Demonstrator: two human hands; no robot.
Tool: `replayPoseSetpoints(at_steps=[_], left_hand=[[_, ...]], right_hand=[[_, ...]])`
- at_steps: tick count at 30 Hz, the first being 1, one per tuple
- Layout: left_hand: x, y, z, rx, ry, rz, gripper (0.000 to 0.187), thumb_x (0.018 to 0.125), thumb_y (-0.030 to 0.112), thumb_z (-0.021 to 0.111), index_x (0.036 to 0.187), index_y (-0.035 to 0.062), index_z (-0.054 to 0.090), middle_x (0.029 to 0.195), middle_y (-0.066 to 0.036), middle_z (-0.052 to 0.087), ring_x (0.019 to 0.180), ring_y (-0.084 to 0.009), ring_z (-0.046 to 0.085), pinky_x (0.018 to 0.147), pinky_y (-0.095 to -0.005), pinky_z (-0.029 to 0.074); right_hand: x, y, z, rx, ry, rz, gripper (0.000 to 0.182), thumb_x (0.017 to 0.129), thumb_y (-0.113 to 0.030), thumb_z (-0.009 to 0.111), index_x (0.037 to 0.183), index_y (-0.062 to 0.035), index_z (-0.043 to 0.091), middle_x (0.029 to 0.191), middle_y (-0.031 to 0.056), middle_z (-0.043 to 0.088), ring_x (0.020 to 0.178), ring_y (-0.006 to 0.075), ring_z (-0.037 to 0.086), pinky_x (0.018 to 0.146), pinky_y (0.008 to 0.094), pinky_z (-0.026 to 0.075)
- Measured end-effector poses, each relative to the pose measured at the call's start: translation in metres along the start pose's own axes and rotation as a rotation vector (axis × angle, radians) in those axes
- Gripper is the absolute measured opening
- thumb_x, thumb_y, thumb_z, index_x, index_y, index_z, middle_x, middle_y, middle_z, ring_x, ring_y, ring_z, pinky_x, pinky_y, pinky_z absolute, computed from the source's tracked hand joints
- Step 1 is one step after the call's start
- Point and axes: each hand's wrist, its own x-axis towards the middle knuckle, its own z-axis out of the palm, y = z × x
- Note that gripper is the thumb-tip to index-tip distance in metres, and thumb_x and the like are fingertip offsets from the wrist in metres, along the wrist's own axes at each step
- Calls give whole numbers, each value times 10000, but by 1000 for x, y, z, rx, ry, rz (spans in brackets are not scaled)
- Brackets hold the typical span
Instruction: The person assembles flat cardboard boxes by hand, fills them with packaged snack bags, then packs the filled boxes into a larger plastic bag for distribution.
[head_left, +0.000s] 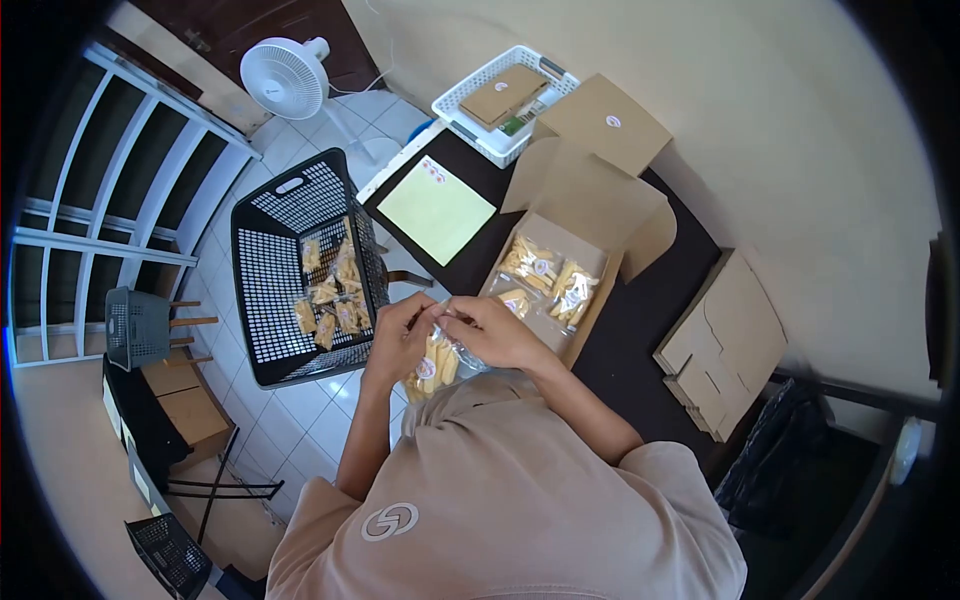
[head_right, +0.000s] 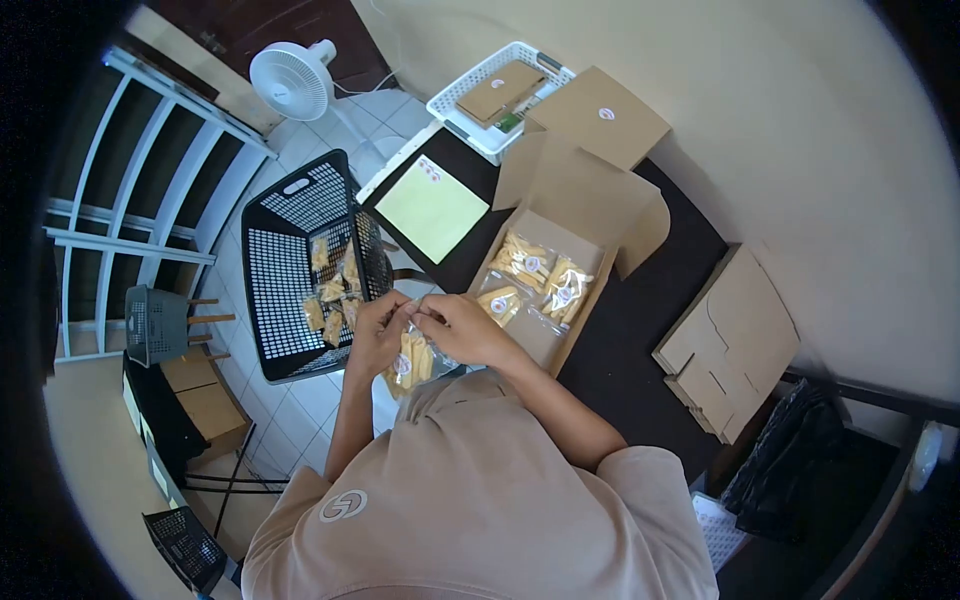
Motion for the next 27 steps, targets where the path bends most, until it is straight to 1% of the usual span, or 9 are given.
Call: replayPoseSetpoints(at_steps=[2,3,13,15,20,22,24,25,27], left_hand=[[-8,-9,-1,25,19,-80,116,915,30,583,824,-38,604,625,-82,587,570,-84,512,522,-271,407],[-10,-14,-1,13,41,-51,126,919,33,578,816,-36,597,617,-67,580,555,-73,499,512,-266,403],[-43,-56,9,-166,247,-229,185,949,80,579,802,-31,596,617,-2,554,588,-38,520,520,-229,404],[-43,-60,7,-183,291,-245,187,952,93,585,807,-25,599,634,5,555,578,-37,508,525,-218,398],[-48,-95,-11,-154,294,-262,210,979,143,563,832,1,613,713,13,569,623,-39,508,566,-202,416],[-47,-121,-26,320,652,-38,222,996,178,535,869,13,610,756,-6,595,622,-54,523,585,-211,448],[-50,-134,-67,-278,926,-276,232,1009,218,508,916,30,606,784,-17,602,637,-67,540,601,-221,474],[-46,-114,-72,-312,869,-227,231,1010,227,505,933,34,603,779,-13,597,650,-70,548,601,-222,479],[-35,-81,-67,-359,802,-187,225,1011,237,505,932,45,589,777,-5,580,695,-72,560,614,-223,484]], right_hand=[[3,6,7,-59,-40,-44,158,919,-122,559,861,22,592,655,79,584,617,118,564,569,287,436],[3,7,11,-67,-10,-108,156,908,-122,552,848,20,579,624,92,549,566,146,524,545,309,421],[-6,13,17,-88,-156,-29,248,897,-167,572,753,30,529,584,116,494,515,167,434,505,365,366],[-7,13,16,-102,-198,21,225,847,-170,573,772,42,576,639,196,578,570,292,584,556,402,441],[-19,10,17,12,-194,50,217,843,-161,565,767,42,577,627,164,578,546,247,559,551,385,440],[-27,2,8,62,-191,54,208,839,-151,559,763,41,575,627,149,577,545,226,553,553,379,441],[-40,-2,-2,129,-97,87,229,846,-172,638,743,25,581,639,114,590,581,196,566,567,377,444],[-40,0,-2,132,-91,94,229,846,-172,638,743,25,581,639,114,590,581,196,566,567,377,444],[-33,5,-6,49,21,108,264,817,-228,749,838,-5,611,712,98,620,684,188,618,630,356,480]])
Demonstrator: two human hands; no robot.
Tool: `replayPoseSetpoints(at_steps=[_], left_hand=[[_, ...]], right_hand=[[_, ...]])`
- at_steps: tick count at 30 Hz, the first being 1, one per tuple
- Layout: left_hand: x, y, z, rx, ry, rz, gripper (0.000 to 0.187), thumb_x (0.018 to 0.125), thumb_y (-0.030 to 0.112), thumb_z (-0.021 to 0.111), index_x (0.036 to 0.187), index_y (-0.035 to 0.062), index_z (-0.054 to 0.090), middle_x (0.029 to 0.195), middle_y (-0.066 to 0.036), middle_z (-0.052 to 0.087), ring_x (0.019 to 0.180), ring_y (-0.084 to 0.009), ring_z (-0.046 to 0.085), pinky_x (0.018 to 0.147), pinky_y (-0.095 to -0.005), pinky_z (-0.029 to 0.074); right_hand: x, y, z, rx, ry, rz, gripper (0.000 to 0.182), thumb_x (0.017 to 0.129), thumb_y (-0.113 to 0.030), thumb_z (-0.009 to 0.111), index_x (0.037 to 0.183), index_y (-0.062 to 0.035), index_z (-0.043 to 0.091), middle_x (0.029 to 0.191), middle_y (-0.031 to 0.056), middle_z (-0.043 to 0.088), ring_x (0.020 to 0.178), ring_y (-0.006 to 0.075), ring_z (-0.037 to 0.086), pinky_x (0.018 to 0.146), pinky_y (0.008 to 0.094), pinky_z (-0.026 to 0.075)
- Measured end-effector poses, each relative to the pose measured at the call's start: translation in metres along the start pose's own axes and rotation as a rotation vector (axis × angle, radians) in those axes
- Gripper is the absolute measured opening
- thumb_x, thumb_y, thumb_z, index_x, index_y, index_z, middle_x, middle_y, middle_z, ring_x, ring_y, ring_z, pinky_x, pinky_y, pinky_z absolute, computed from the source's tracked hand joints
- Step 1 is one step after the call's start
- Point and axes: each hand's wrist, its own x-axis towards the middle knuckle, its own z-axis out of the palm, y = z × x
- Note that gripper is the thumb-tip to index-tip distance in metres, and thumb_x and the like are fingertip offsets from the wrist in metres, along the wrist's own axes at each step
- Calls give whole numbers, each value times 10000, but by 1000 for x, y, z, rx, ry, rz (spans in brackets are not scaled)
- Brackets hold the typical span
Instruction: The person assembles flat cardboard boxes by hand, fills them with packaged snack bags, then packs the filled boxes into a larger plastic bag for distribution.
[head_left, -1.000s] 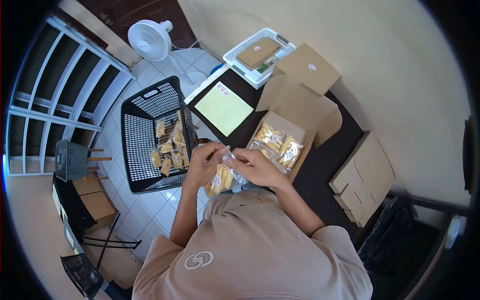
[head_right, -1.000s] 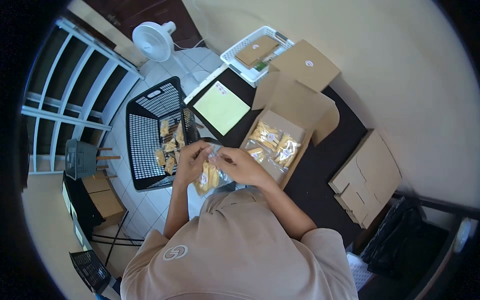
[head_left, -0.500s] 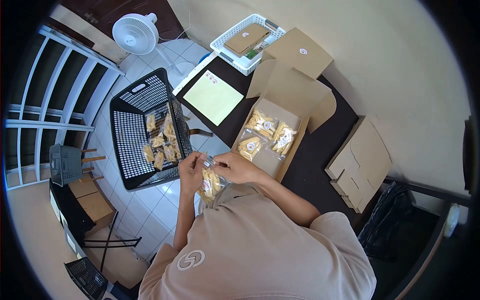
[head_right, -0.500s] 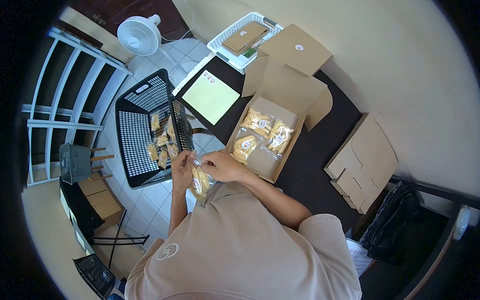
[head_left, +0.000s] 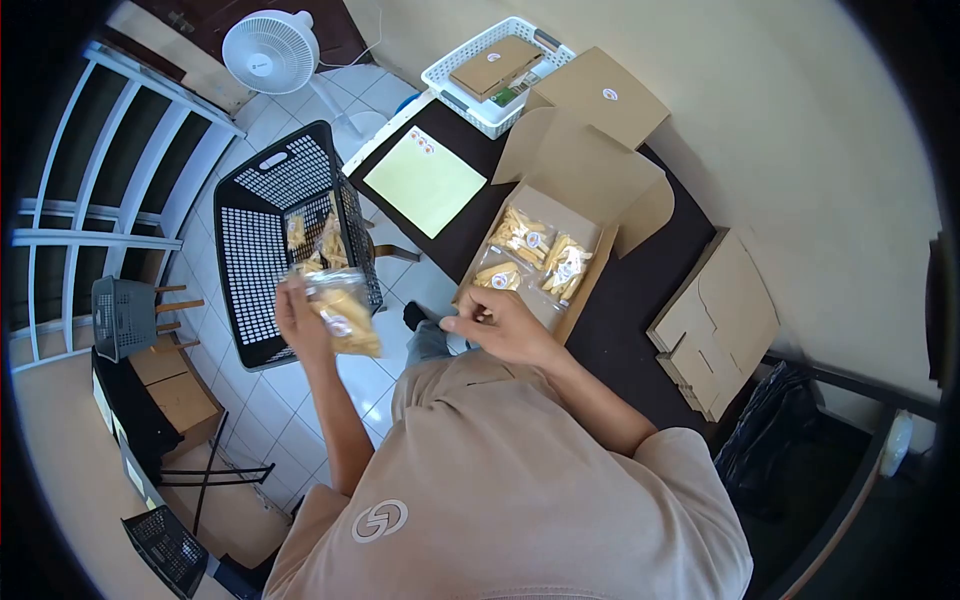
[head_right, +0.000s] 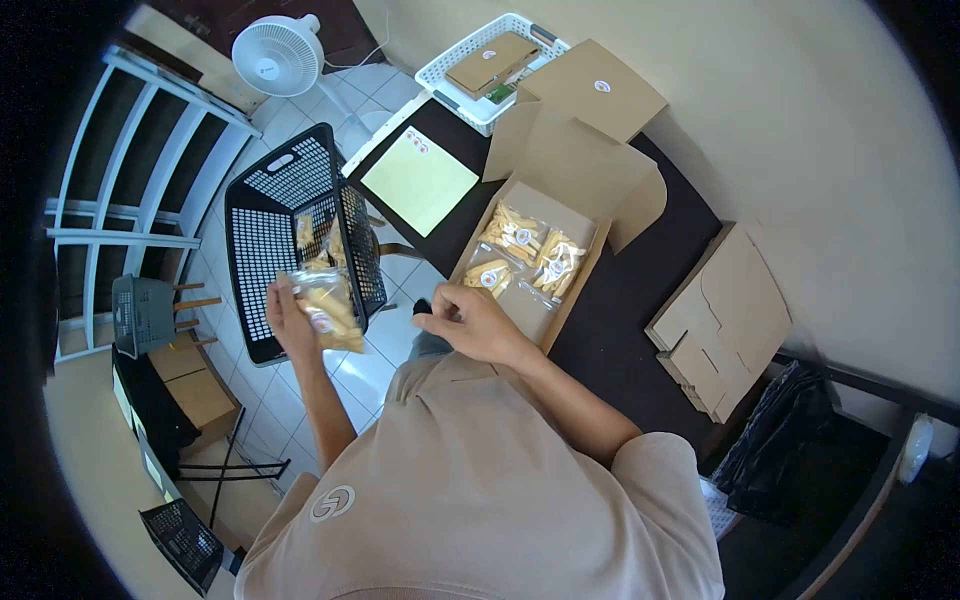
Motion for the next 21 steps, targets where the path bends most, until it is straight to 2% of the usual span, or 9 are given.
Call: replayPoseSetpoints(at_steps=[3,4,6,7,9,11,13,16,21], left_hand=[[-37,11,64,318,73,189,204,1005,234,512,992,45,590,792,19,512,675,-64,471,579,-225,399],[-52,45,86,25,44,-281,228,1010,250,505,1060,40,581,867,1,553,759,-81,517,638,-236,437],[-65,32,109,-284,88,-324,323,1009,270,499,1188,2,523,1052,-62,562,1027,-129,540,828,-289,480],[-63,29,106,-286,95,-324,323,1009,270,499,1188,2,523,1052,-62,562,1027,-129,540,828,-289,480],[-60,21,93,-138,-437,-208,431,986,284,539,1317,23,447,1158,-83,565,1024,-146,542,872,-287,451],[-63,36,86,93,-786,-151,262,954,125,546,1189,9,535,1046,-80,602,968,-134,569,854,-291,464],[-61,30,75,151,-1051,-361,200,960,125,553,1105,-6,597,818,-45,623,782,-104,600,717,-256,484],[-65,35,71,189,-1074,-377,169,954,142,586,988,-8,656,647,-9,593,619,-77,583,571,-229,456],[-58,40,60,299,-1110,-458,200,931,185,638,843,9,675,633,-13,595,571,-65,559,504,-218,413]], right_hand=[[13,-11,20,34,81,-180,388,770,-275,818,967,-18,606,842,109,651,817,194,652,725,340,506],[18,-14,20,35,-42,-130,469,783,-218,799,1125,-10,554,987,127,652,921,201,651,806,333,509],[24,-14,17,8,8,-74,479,790,-193,787,1156,-6,540,1015,132,651,934,204,648,811,341,509],[26,-13,13,-25,61,-15,491,798,-167,774,1188,-1,526,1043,138,650,946,206,645,816,348,509],[27,-8,-2,343,102,-29,430,836,-128,737,1174,34,525,1033,104,653,912,149,638,789,298,517],[23,-12,-17,479,126,-31,381,867,-112,711,1165,33,524,1030,75,647,899,113,627,769,260,514],[18,-11,-24,437,130,-22,324,881,-106,697,1138,26,548,1003,65,652,892,97,622,760,246,514],[15,-7,-23,444,84,48,311,875,-119,708,1124,27,590,988,66,663,883,100,628,771,254,514],[15,5,-14,544,93,109,324,865,-112,717,1133,25,597,1001,74,673,896,111,635,779,262,516]])
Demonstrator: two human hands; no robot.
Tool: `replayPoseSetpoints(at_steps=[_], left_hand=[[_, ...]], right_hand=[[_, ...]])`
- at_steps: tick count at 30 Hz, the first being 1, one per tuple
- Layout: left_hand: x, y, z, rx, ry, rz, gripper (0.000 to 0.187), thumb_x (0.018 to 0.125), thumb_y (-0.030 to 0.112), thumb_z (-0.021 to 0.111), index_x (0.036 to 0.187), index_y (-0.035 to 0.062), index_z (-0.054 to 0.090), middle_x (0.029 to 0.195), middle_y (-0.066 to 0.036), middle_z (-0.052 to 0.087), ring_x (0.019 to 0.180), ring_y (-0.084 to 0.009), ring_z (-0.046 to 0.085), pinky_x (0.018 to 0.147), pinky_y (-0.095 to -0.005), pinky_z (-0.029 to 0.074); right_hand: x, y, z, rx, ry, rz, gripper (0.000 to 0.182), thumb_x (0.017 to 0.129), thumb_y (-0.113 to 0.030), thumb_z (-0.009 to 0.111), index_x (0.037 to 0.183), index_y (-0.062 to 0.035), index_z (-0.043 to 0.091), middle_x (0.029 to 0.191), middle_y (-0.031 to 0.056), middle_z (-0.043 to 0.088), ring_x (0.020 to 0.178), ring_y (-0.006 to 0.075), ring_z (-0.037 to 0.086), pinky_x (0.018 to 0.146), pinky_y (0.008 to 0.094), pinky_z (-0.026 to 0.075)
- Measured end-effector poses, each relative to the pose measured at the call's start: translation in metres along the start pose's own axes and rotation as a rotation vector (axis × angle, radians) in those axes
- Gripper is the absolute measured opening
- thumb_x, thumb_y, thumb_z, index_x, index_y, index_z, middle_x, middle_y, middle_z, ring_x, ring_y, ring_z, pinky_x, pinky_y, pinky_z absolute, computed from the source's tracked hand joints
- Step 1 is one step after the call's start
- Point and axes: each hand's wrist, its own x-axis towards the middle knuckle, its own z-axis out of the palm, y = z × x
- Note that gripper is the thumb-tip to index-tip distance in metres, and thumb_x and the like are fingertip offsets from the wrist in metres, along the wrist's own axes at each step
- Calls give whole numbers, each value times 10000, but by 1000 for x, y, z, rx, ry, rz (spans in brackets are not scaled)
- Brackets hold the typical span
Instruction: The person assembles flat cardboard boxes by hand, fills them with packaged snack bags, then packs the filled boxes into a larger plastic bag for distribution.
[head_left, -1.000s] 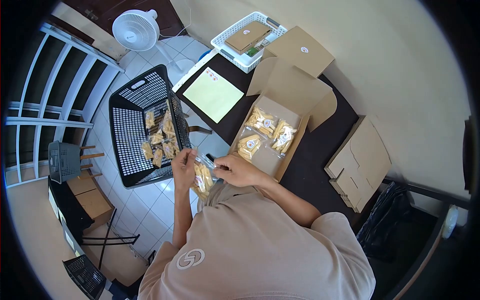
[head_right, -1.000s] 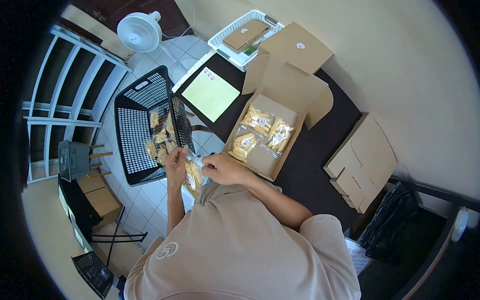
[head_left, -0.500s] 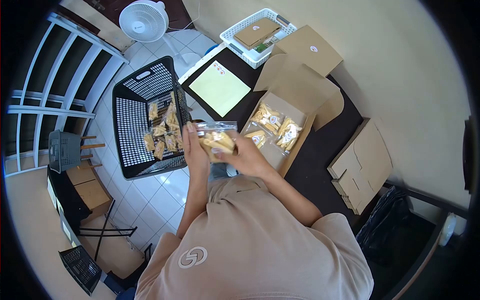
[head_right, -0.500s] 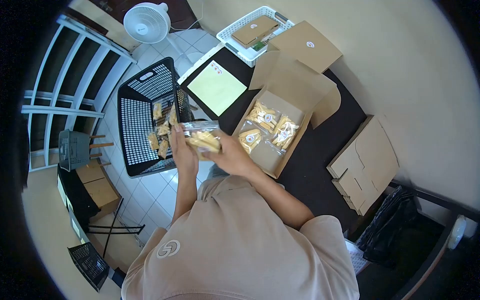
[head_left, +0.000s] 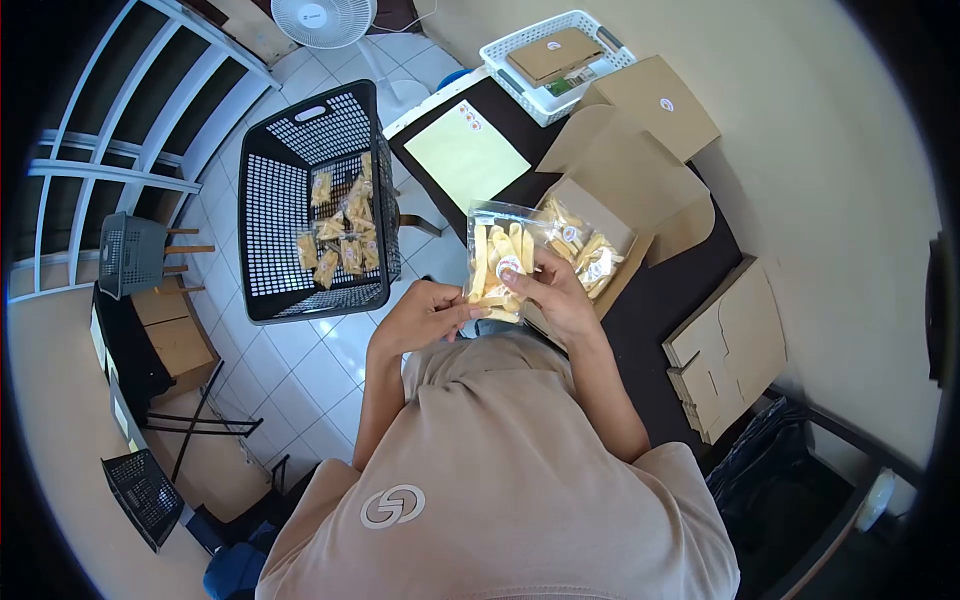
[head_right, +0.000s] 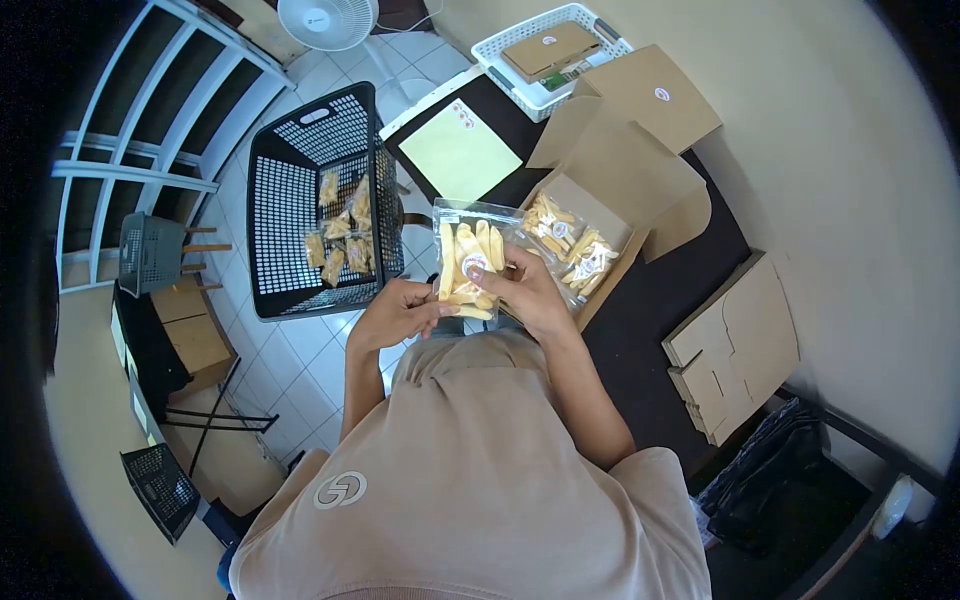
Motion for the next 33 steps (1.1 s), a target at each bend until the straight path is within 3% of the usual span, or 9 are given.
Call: replayPoseSetpoints(at_steps=[6,8,11,16,18,21,25,30,33], left_hand=[[-27,-44,-18,-39,177,-1,351,929,294,644,729,13,583,579,-10,544,511,-69,537,494,-228,422],[-33,-66,-23,-198,330,-113,369,932,330,634,731,25,583,570,-3,534,516,-70,538,490,-225,418],[-30,-65,-26,18,408,-137,370,928,338,635,746,19,592,549,-11,518,493,-86,519,476,-255,393],[-9,-62,-33,350,396,13,298,893,295,653,817,9,616,552,-91,545,497,-169,516,504,-330,388],[-5,-61,-37,355,401,-4,287,889,281,649,833,2,619,574,-111,566,520,-220,540,528,-343,405],[-5,-77,-47,285,461,5,278,894,277,641,850,4,622,626,-124,605,562,-263,579,555,-360,431],[-10,-106,-65,209,525,34,247,927,254,625,884,11,617,639,-58,580,597,-119,568,540,-281,419],[-25,-138,-112,38,615,-43,287,941,285,614,934,-2,632,667,-33,585,612,-99,570,545,-258,427],[-36,-159,-149,-170,781,-26,288,922,293,631,912,6,634,651,-38,608,593,-113,572,539,-271,442]], right_hand=[[0,-10,-49,-240,256,-140,324,828,-107,748,1099,5,610,973,81,682,874,129,641,763,282,517],[-7,-15,-69,-565,376,-135,330,770,-124,797,1005,-6,598,893,85,667,805,139,617,705,302,501],[-16,-13,-94,-915,373,11,373,700,-140,837,922,-19,562,802,89,619,736,165,576,662,322,478],[-12,31,-113,-1073,251,94,387,663,-136,839,915,-6,574,776,103,576,705,231,577,678,341,486],[-12,50,-120,-1290,196,-112,354,670,-119,824,945,-11,630,779,125,612,732,276,623,712,362,510],[-15,56,-117,-1280,199,-12,343,673,-68,809,979,-22,662,844,155,670,801,303,665,743,374,527],[-10,52,-102,-1287,290,27,429,669,-30,805,1055,-9,619,890,159,678,836,311,666,732,394,520],[-5,56,-97,-1453,373,14,363,672,-30,792,974,-16,591,868,140,634,819,304,635,706,402,503],[-2,60,-93,-1374,304,211,269,686,-29,755,897,-14,588,763,115,632,721,236,643,654,351,507]])
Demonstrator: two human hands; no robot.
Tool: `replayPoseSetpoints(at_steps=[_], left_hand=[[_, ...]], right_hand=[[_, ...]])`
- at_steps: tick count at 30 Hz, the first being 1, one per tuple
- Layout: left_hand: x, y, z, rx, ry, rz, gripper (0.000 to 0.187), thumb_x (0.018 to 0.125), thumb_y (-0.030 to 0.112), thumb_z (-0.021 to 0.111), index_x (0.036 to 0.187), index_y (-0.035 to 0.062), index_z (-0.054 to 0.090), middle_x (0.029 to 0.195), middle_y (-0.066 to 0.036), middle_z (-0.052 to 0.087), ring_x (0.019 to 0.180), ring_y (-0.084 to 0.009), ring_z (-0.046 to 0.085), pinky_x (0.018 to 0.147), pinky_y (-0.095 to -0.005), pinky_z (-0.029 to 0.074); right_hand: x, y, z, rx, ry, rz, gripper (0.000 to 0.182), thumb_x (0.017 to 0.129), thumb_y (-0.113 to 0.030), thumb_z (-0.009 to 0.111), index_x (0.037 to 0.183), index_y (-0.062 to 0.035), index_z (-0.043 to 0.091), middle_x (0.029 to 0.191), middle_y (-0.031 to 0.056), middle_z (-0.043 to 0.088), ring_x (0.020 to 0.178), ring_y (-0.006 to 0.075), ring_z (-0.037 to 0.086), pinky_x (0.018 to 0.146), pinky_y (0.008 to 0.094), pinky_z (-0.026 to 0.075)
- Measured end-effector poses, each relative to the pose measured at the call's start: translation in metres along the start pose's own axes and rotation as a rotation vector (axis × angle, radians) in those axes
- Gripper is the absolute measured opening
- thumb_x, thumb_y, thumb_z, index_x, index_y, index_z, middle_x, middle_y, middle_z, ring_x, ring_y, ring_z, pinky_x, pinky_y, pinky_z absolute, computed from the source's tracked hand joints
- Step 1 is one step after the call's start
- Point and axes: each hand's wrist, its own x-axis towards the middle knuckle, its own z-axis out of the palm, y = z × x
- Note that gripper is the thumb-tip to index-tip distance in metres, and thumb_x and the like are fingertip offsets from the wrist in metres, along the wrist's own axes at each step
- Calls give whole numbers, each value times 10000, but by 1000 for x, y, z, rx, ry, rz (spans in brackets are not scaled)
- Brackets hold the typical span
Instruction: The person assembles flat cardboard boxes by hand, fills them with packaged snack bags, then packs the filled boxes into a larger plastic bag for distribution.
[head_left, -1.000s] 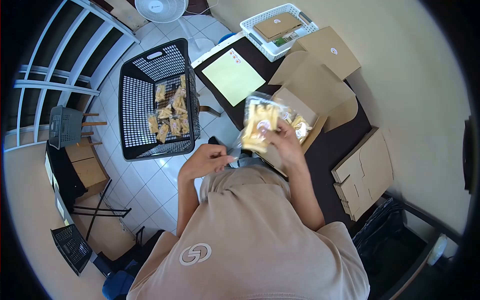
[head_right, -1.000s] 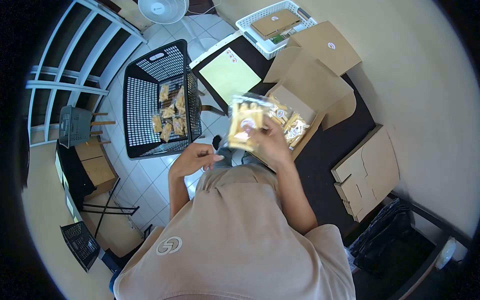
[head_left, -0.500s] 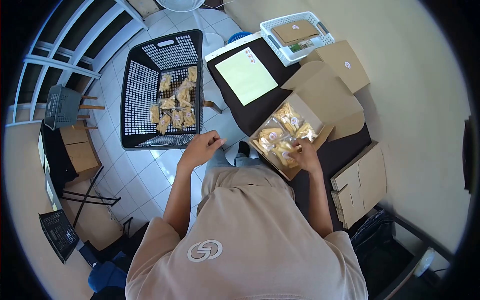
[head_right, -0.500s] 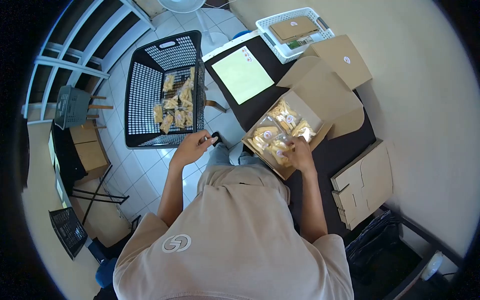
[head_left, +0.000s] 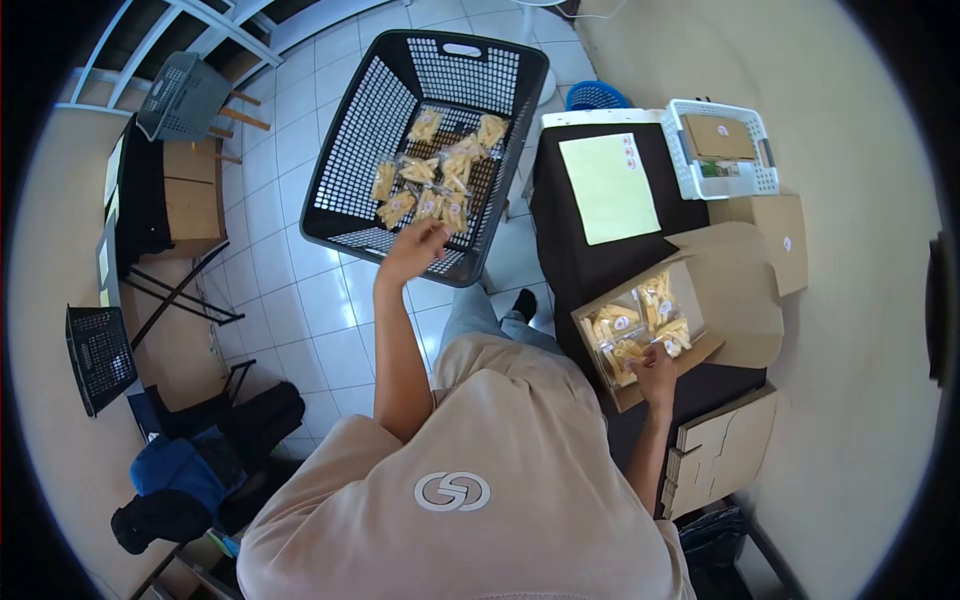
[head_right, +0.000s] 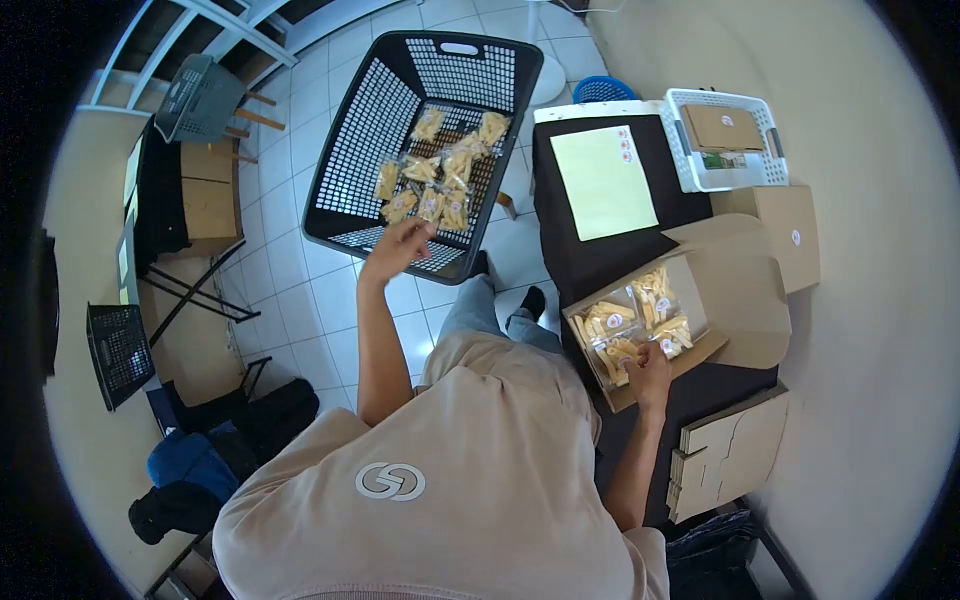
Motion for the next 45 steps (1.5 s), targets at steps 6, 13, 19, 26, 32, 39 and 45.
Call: replayPoseSetpoints(at_steps=[6,13,19,26,32,39,45], left_hand=[[64,-5,-87,-125,225,-162,290,944,308,590,923,24,645,641,-32,592,591,-99,566,569,-240,472],[176,-82,-90,-139,138,-312,219,933,238,598,972,29,649,670,-40,625,611,-113,605,553,-241,484],[262,-184,-44,-69,1,-536,200,867,250,661,930,60,658,740,-69,674,676,-166,664,610,-295,530],[349,-202,11,286,409,-18,142,742,168,705,819,50,682,779,-152,691,817,-319,684,736,-393,543],[402,-160,70,-358,-115,-978,409,842,304,693,1195,119,601,1113,-98,622,1052,-244,565,709,-380,542],[386,-164,120,-715,238,-581,397,877,319,662,1171,64,584,1021,-53,605,896,-177,537,720,-350,477],[342,-110,81,-621,349,-476,309,890,244,624,1053,-14,668,895,-57,666,694,-113,572,623,-232,452]], right_hand=[[1,14,25,33,-88,50,188,727,-58,720,865,-5,603,740,106,663,686,216,661,651,332,520],[-12,-6,9,40,23,273,192,799,-134,729,821,15,611,643,39,596,588,106,558,572,296,459],[-50,-22,8,185,-13,547,441,887,-292,645,630,44,520,529,31,449,535,93,379,460,321,331],[-242,41,50,310,81,1099,346,884,-349,649,698,-69,564,531,-2,449,394,109,384,344,265,316],[-249,8,124,213,12,580,314,878,-316,666,709,-68,574,558,17,477,433,104,423,376,278,355],[-242,-11,121,576,-9,1017,294,881,-278,672,721,-44,594,581,31,517,491,98,479,436,267,406],[-134,-110,70,563,-137,781,288,903,-236,655,723,-17,603,599,39,548,526,93,500,477,262,410]])
